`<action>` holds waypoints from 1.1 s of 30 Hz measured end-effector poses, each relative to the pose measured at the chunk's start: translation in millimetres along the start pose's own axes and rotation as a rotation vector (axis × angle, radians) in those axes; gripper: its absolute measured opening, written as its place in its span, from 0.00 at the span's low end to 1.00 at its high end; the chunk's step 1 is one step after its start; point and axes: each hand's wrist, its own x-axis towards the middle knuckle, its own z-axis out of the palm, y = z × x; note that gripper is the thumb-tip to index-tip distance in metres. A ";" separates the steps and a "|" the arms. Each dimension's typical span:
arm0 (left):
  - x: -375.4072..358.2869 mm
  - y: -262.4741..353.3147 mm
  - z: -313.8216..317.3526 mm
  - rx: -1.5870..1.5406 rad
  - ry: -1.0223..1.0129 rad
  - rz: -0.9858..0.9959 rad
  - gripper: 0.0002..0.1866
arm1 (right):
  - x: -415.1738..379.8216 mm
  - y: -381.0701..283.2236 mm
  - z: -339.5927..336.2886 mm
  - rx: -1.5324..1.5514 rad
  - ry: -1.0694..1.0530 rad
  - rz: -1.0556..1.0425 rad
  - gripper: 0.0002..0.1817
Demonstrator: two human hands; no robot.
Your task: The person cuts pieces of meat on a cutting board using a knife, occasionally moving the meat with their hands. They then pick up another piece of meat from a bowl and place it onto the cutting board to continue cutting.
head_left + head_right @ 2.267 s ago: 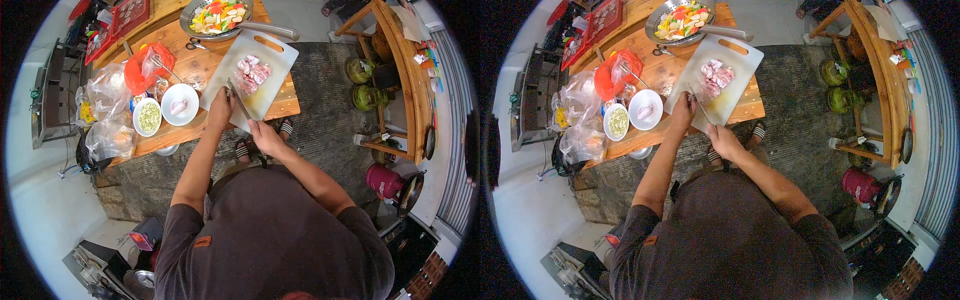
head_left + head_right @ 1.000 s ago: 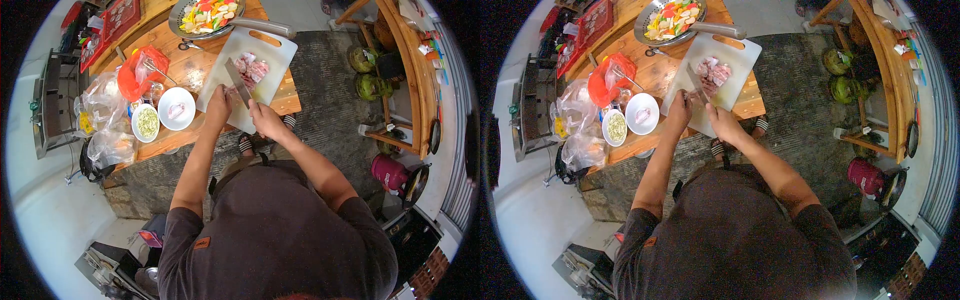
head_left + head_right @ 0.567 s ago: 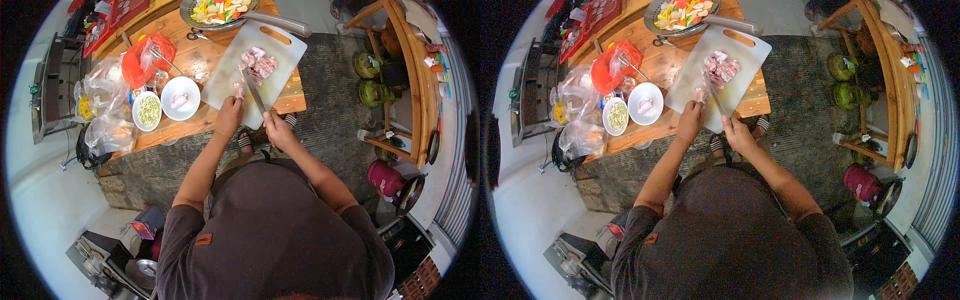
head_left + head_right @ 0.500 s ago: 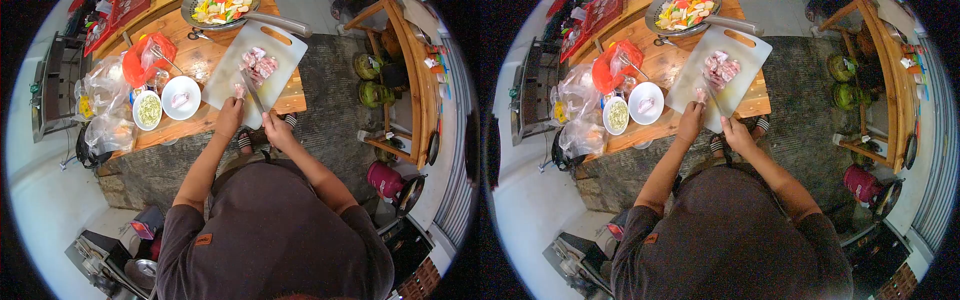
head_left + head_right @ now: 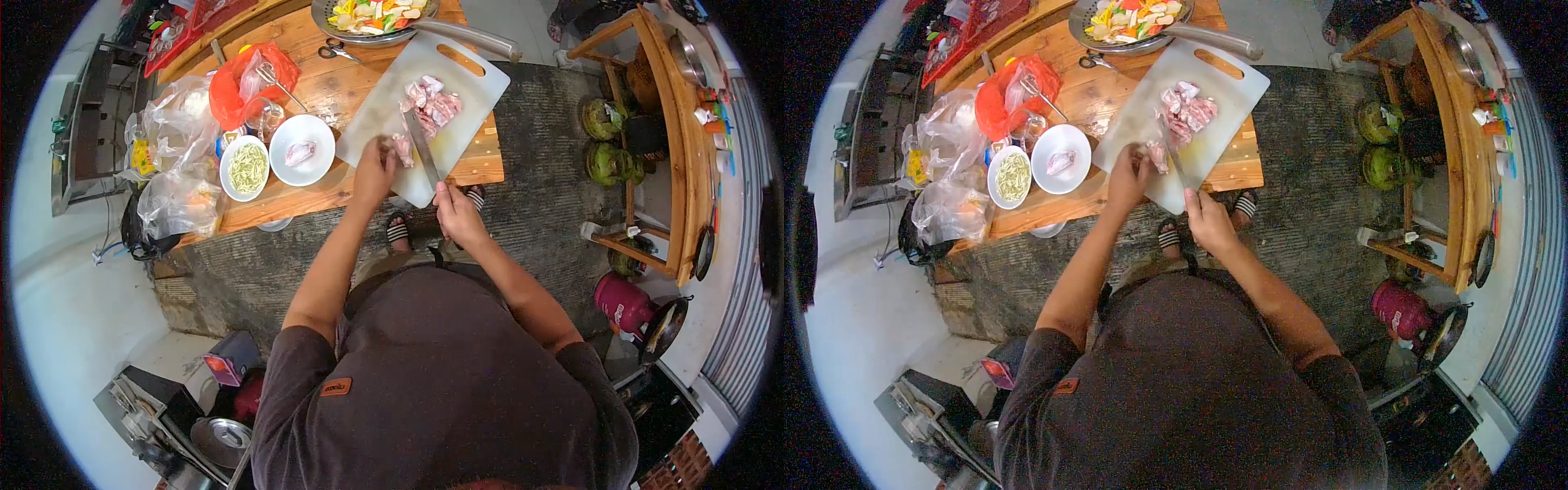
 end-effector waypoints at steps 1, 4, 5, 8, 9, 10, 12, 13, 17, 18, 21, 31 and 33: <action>7.6 0.0 -3.0 0.038 -0.006 0.085 0.17 | 0.4 4.7 3.5 0.012 0.031 -0.093 0.28; 36.5 -12.9 -7.8 0.058 -0.088 0.166 0.24 | 0.6 10.5 7.8 -0.005 0.067 -0.184 0.28; 44.1 -17.8 -8.0 0.143 -0.157 0.183 0.22 | 0.3 10.6 8.6 -0.030 0.072 -0.178 0.28; 44.1 -14.9 -8.5 0.197 -0.225 0.148 0.18 | -13.6 -19.7 5.8 0.043 -0.008 -0.004 0.29; 41.2 -9.8 -8.6 0.165 -0.226 0.097 0.16 | -10.9 -15.7 9.4 0.043 -0.007 -0.004 0.29; 37.1 -4.9 -8.5 0.165 -0.227 0.097 0.16 | -5.8 -9.4 14.2 -0.015 0.026 -0.040 0.31; 27.6 2.8 -7.7 0.058 -0.170 -0.006 0.15 | -2.3 -10.1 19.9 -0.075 0.058 -0.073 0.33; 26.2 -0.6 -5.1 0.058 -0.170 -0.007 0.15 | -4.1 -21.3 20.7 -0.120 0.048 -0.062 0.32; 21.5 -1.9 4.4 0.010 -0.104 -0.060 0.14 | 5.0 -22.1 35.5 -0.219 0.052 -0.120 0.32; 19.9 -2.6 6.7 -0.011 -0.084 -0.101 0.14 | 6.1 -21.4 38.0 -0.222 0.051 -0.121 0.32; 17.6 -4.8 13.4 -0.016 -0.046 -0.111 0.11 | 6.4 -24.6 41.1 -0.403 0.132 -0.178 0.32; 27.8 4.6 17.2 0.055 -0.034 -0.095 0.10 | 22.8 -38.3 9.7 -0.371 -0.048 -0.093 0.37; 31.6 4.2 18.2 0.075 -0.080 -0.112 0.14 | 30.6 -38.8 9.7 -0.382 -0.064 -0.054 0.37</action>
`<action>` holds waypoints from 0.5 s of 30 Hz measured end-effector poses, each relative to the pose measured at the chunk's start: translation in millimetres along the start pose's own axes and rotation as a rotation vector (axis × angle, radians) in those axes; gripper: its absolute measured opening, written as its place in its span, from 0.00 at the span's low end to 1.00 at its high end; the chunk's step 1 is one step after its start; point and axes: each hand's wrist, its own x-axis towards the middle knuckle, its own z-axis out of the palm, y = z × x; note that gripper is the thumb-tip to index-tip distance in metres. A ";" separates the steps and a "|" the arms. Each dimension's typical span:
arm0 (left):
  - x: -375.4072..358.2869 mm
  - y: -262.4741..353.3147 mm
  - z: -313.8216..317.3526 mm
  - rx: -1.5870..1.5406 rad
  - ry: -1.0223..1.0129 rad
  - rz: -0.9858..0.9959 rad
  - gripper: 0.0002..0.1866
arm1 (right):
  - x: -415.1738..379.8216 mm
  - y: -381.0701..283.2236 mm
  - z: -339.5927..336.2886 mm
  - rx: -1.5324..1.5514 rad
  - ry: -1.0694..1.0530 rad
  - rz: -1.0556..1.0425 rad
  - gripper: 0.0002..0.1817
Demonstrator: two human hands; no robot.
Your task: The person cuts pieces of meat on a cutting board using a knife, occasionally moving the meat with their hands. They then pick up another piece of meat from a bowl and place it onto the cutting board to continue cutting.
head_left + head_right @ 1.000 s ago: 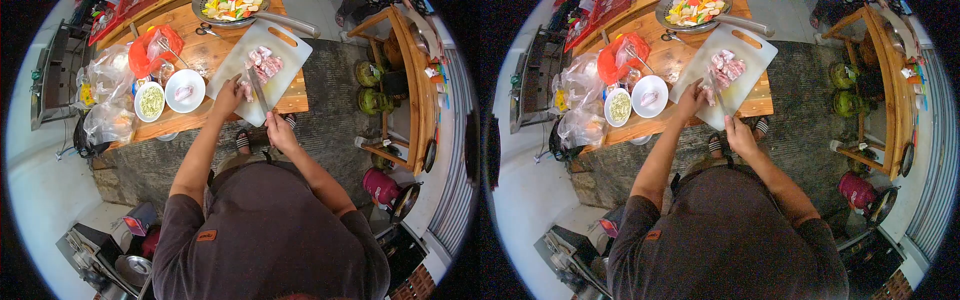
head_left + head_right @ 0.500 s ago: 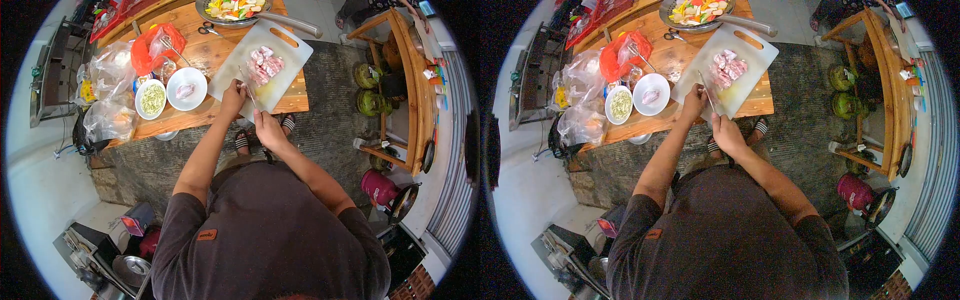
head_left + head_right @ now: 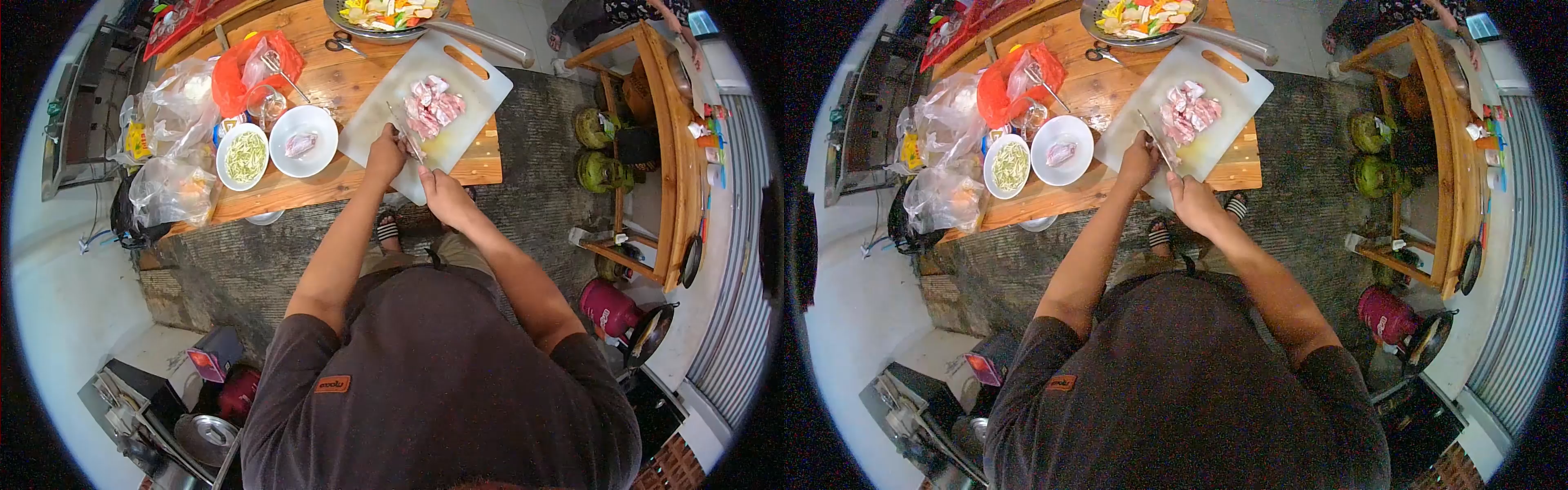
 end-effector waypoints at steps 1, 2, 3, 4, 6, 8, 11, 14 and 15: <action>0.7 0.3 1.2 0.001 -0.001 -0.003 0.14 | 5.1 -0.3 0.5 -0.025 0.025 -0.024 0.37; 2.1 1.1 2.4 0.013 0.009 -0.027 0.14 | 8.5 0.2 0.5 -0.050 0.052 -0.050 0.36; 3.4 2.0 3.2 0.026 0.019 -0.050 0.14 | 7.3 -1.4 -3.4 -0.050 0.050 -0.049 0.36; 4.2 2.3 3.9 0.025 0.018 -0.052 0.14 | 4.9 -2.1 -9.7 -0.018 -0.002 -0.048 0.37; 4.3 2.6 6.7 0.041 0.023 -0.055 0.14 | 1.0 6.1 -15.8 0.012 -0.057 -0.042 0.38; 3.7 2.1 10.6 0.042 0.041 -0.027 0.14 | 0.7 21.2 -13.6 0.063 -0.063 -0.103 0.39; 2.2 2.2 12.6 0.040 0.051 -0.009 0.14 | 9.2 18.5 -14.6 0.005 -0.061 -0.103 0.40; 3.9 7.2 13.1 0.053 0.054 -0.038 0.14 | 23.7 -1.0 -20.1 -0.061 -0.104 -0.028 0.41; 3.4 6.6 13.6 0.071 0.057 -0.068 0.14 | 21.7 2.6 -20.2 -0.058 -0.102 -0.031 0.41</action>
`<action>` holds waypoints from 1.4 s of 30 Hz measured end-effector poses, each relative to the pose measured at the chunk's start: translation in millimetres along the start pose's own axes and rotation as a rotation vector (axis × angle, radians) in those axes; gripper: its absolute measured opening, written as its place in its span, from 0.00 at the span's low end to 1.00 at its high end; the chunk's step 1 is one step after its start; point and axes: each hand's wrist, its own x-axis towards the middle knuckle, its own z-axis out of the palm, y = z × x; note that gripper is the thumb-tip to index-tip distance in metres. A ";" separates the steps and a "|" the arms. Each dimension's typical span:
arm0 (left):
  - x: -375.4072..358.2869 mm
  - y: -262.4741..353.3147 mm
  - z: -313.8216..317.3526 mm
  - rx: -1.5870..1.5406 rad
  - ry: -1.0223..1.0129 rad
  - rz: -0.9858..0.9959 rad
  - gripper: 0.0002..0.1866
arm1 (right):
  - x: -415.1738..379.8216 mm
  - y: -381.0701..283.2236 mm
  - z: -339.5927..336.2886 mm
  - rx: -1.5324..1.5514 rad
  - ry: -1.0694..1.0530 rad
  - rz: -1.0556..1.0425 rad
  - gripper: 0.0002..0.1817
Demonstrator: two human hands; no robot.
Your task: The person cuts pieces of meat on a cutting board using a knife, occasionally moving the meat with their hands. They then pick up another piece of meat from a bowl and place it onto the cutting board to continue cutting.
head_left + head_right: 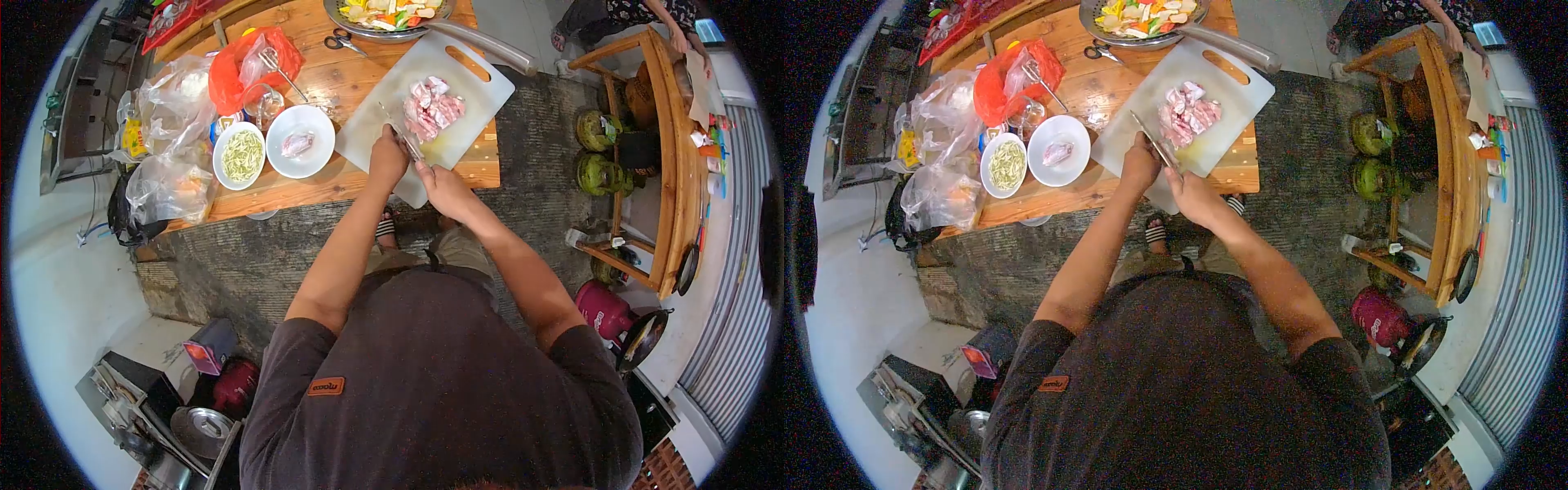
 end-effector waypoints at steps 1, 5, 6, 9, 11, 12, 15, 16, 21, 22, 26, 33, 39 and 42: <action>2.1 -1.8 1.4 0.001 0.003 0.003 0.14 | -4.3 7.9 0.6 0.008 0.006 -0.024 0.41; -2.8 5.8 -0.9 -0.040 0.025 0.038 0.12 | -8.8 25.8 6.3 0.027 0.006 -0.018 0.41; -6.2 11.2 -2.8 -0.075 0.046 0.038 0.10 | -5.3 20.7 5.9 0.028 0.002 -0.017 0.41; -9.2 15.1 -2.5 -0.113 0.048 -0.002 0.10 | 6.0 8.4 4.2 -0.017 0.032 -0.025 0.40; -7.4 9.2 3.2 -0.097 0.074 0.020 0.10 | 5.4 26.2 9.1 -0.027 0.034 -0.047 0.40; -7.7 8.2 3.7 -0.080 0.095 0.042 0.10 | -0.1 29.9 5.8 -0.027 0.030 -0.048 0.40; -9.1 5.7 4.2 -0.116 0.054 0.052 0.10 | -4.6 31.0 0.2 0.037 -0.013 -0.082 0.40; -10.7 5.2 6.0 -0.114 0.049 0.050 0.10 | 3.8 23.7 2.6 0.001 -0.009 -0.049 0.40; -6.9 0.5 13.1 -0.059 0.138 0.063 0.10 | 7.2 47.2 9.3 0.018 -0.009 -0.057 0.38; -7.3 1.0 12.0 -0.059 0.140 0.060 0.10 | -1.4 52.0 10.4 0.068 0.057 -0.144 0.38; -7.0 -2.6 13.1 -0.055 0.100 0.045 0.10 | 13.2 27.3 6.4 0.003 0.042 -0.076 0.38; -10.4 -2.5 14.1 -0.070 0.113 0.081 0.11 | 0.0 35.1 9.2 0.044 0.034 -0.025 0.39; -6.8 -9.5 20.3 -0.069 0.134 0.040 0.13 | 3.8 22.0 7.8 -0.028 0.027 0.032 0.38; -9.0 -11.7 19.9 -0.082 0.111 0.081 0.14 | -2.6 42.9 14.9 0.135 0.150 -0.188 0.38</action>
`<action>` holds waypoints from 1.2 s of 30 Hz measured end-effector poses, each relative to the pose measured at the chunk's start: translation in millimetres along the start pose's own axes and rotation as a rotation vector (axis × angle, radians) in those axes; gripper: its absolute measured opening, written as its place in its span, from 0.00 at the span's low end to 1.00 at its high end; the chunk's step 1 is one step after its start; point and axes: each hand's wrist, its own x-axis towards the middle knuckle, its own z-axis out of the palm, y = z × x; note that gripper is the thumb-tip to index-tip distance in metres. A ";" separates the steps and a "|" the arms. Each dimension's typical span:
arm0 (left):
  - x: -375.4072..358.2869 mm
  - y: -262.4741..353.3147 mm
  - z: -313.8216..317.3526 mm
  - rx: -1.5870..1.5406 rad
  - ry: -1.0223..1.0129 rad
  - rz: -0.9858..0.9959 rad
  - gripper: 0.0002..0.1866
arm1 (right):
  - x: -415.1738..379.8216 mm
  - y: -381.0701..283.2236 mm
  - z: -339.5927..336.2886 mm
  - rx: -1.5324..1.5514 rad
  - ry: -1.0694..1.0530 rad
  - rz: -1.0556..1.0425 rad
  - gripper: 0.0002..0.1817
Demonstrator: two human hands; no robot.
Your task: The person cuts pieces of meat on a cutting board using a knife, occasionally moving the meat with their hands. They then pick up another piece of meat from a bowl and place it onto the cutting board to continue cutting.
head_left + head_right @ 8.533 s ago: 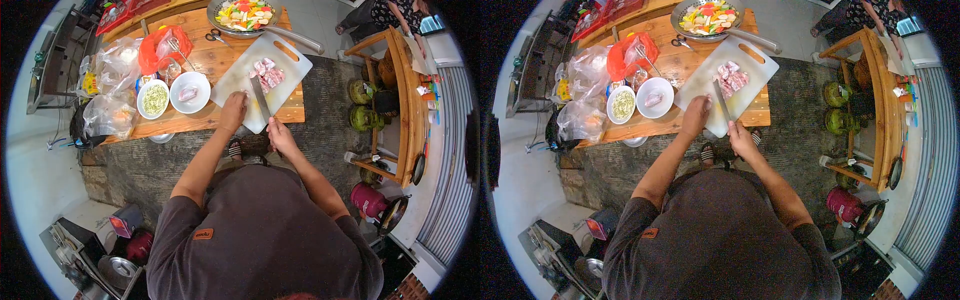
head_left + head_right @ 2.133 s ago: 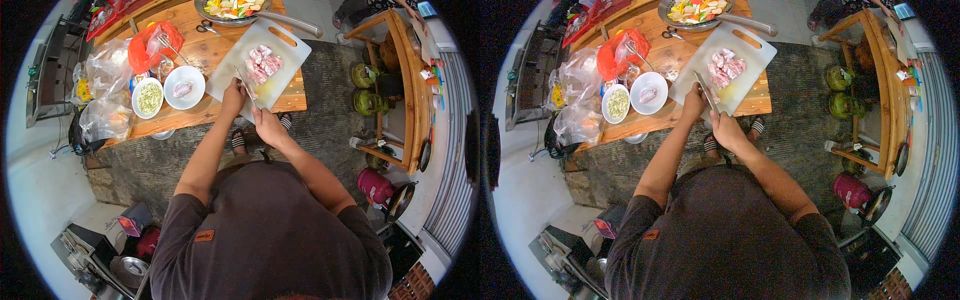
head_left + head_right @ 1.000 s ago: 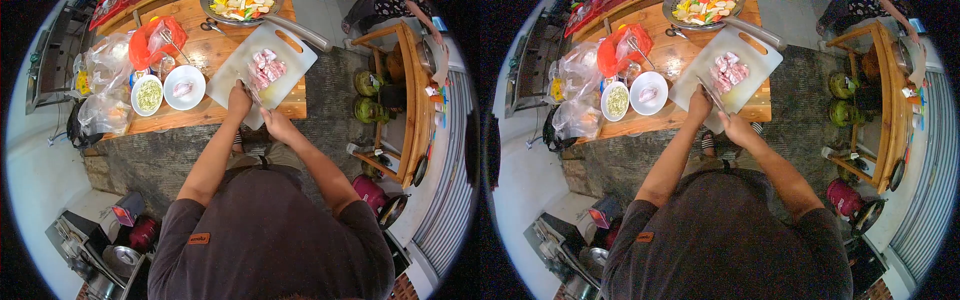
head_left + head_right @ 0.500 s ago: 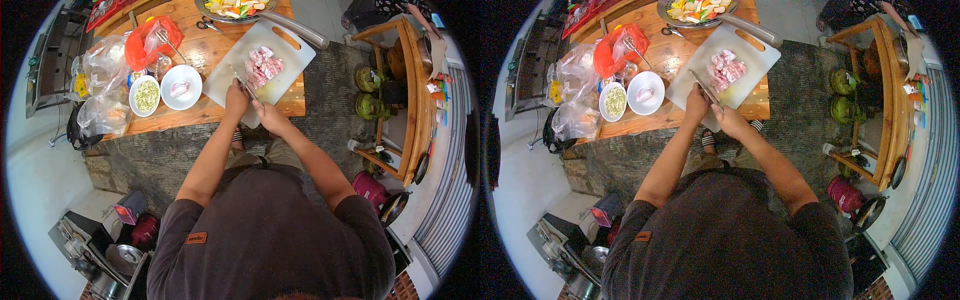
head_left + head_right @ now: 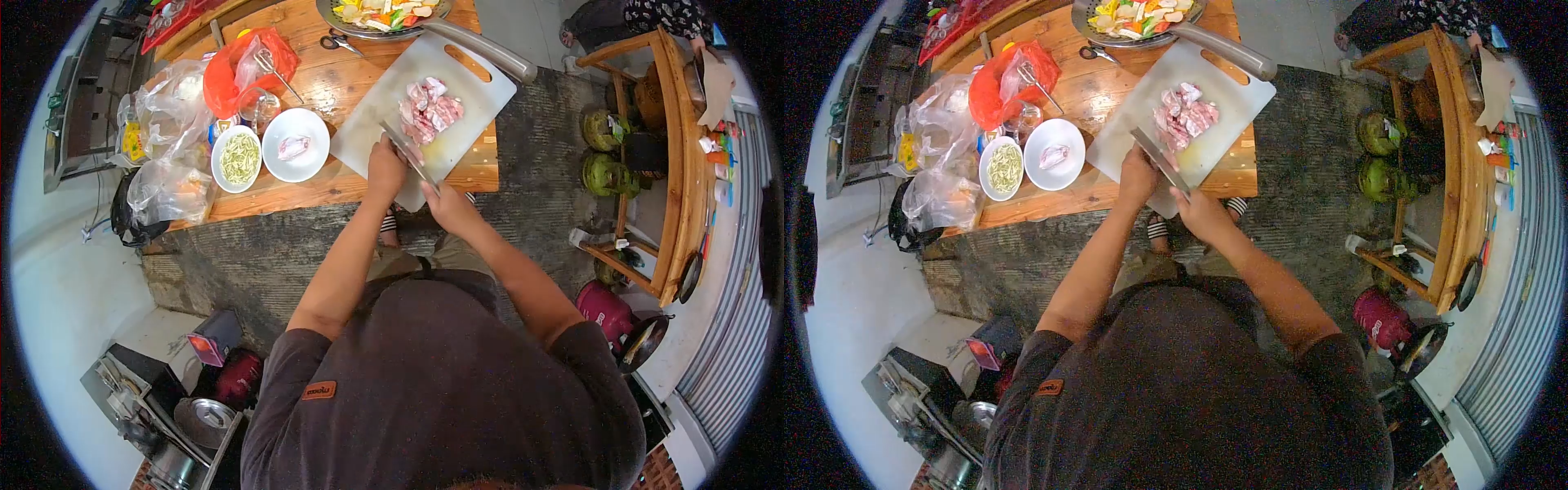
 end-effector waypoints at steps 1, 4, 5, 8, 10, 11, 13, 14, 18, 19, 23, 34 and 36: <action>-0.4 4.5 -1.9 -0.001 -0.006 0.001 0.14 | 11.7 -17.9 -1.5 -0.109 -0.069 0.123 0.38; -1.2 14.6 -9.2 -0.193 -0.064 -0.157 0.17 | 19.4 -25.9 -2.6 -0.203 -0.120 0.240 0.38; -2.2 16.7 -10.2 -0.163 -0.038 -0.129 0.17 | 21.1 -26.5 -1.9 -0.186 -0.100 0.237 0.38; 0.3 6.1 -5.5 -0.069 0.014 -0.058 0.18 | -4.4 10.3 0.6 -0.074 -0.069 0.077 0.40; -3.5 -5.5 3.2 -0.003 0.026 -0.013 0.18 | 0.3 -0.5 3.4 -0.151 -0.105 0.132 0.39; -2.5 -10.1 6.0 -0.029 0.024 -0.038 0.18 | 4.4 -6.6 1.2 -0.230 -0.138 0.182 0.38; 3.1 2.2 -4.1 -0.053 0.048 -0.056 0.17 | 15.1 -5.8 -9.5 -0.186 -0.132 0.185 0.41; -0.3 6.5 -9.6 -0.057 0.017 -0.094 0.17 | 16.6 -4.3 -13.8 -0.137 -0.135 0.206 0.45; -4.5 5.9 -17.5 -0.028 0.011 -0.052 0.15 | 12.2 8.1 -52.0 0.021 -0.298 0.277 0.45; -5.2 3.2 -19.8 -0.020 0.015 -0.052 0.15 | 9.5 6.7 -55.8 0.054 -0.282 0.240 0.46; -1.5 1.0 -21.3 -0.019 -0.020 -0.119 0.18 | 14.7 15.4 -49.4 0.133 -0.334 0.357 0.45; -21.4 29.8 -42.2 -0.292 0.055 -0.167 0.15 | 4.3 10.3 -41.7 0.247 -0.210 0.215 0.35; -16.5 7.8 -42.4 -0.222 0.066 -0.069 0.15 | 5.4 16.0 -35.7 0.192 -0.191 0.163 0.34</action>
